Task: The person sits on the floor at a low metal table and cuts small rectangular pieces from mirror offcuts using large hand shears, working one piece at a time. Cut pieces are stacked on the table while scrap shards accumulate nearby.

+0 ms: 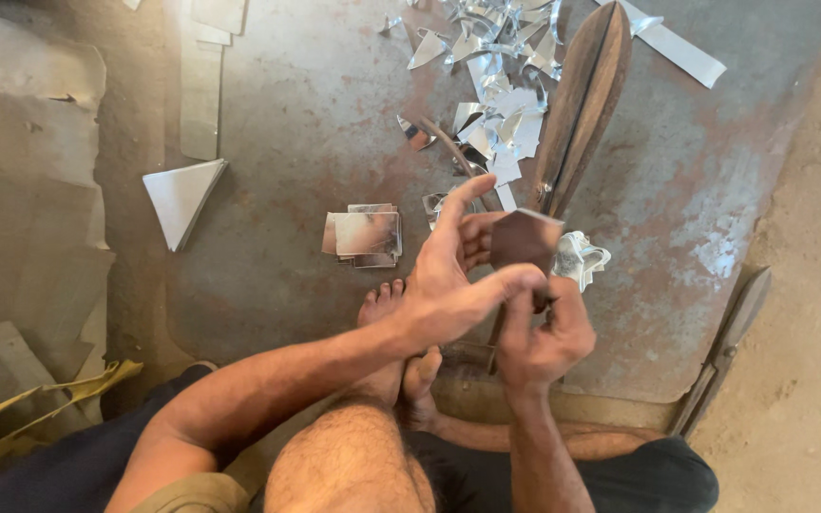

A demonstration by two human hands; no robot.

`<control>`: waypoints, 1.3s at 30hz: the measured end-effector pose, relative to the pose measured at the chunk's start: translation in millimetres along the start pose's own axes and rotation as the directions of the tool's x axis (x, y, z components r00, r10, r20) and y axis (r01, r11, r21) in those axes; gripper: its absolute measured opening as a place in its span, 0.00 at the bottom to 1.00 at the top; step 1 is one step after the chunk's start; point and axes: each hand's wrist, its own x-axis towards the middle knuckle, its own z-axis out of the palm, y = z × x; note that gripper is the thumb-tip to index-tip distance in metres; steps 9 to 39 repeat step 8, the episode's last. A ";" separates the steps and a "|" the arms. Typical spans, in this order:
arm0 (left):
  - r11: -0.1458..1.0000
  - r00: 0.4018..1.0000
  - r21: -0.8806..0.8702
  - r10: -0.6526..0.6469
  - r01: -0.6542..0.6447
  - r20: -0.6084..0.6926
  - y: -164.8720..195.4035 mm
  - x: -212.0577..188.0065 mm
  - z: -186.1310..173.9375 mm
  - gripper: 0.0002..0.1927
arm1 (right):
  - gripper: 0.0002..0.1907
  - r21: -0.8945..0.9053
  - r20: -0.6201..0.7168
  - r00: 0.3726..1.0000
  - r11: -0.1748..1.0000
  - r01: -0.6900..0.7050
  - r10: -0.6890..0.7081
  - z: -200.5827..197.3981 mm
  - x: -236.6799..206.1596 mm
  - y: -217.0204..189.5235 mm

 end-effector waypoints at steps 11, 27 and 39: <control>0.954 0.964 0.162 -0.261 0.251 0.045 -61.2 8.5 -20.5 0.21 | 0.04 0.459 0.106 0.952 0.835 -0.303 0.287 -9.1 -2.9 21.6; 0.954 0.964 0.162 -0.261 0.251 0.045 -61.2 8.5 -20.5 0.21 | 0.04 0.459 0.106 0.952 0.835 -0.303 0.287 -9.1 -2.9 21.6; 0.954 0.964 0.162 -0.261 0.251 0.045 -61.2 8.5 -20.5 0.21 | 0.04 0.459 0.106 0.952 0.835 -0.303 0.287 -9.1 -2.9 21.6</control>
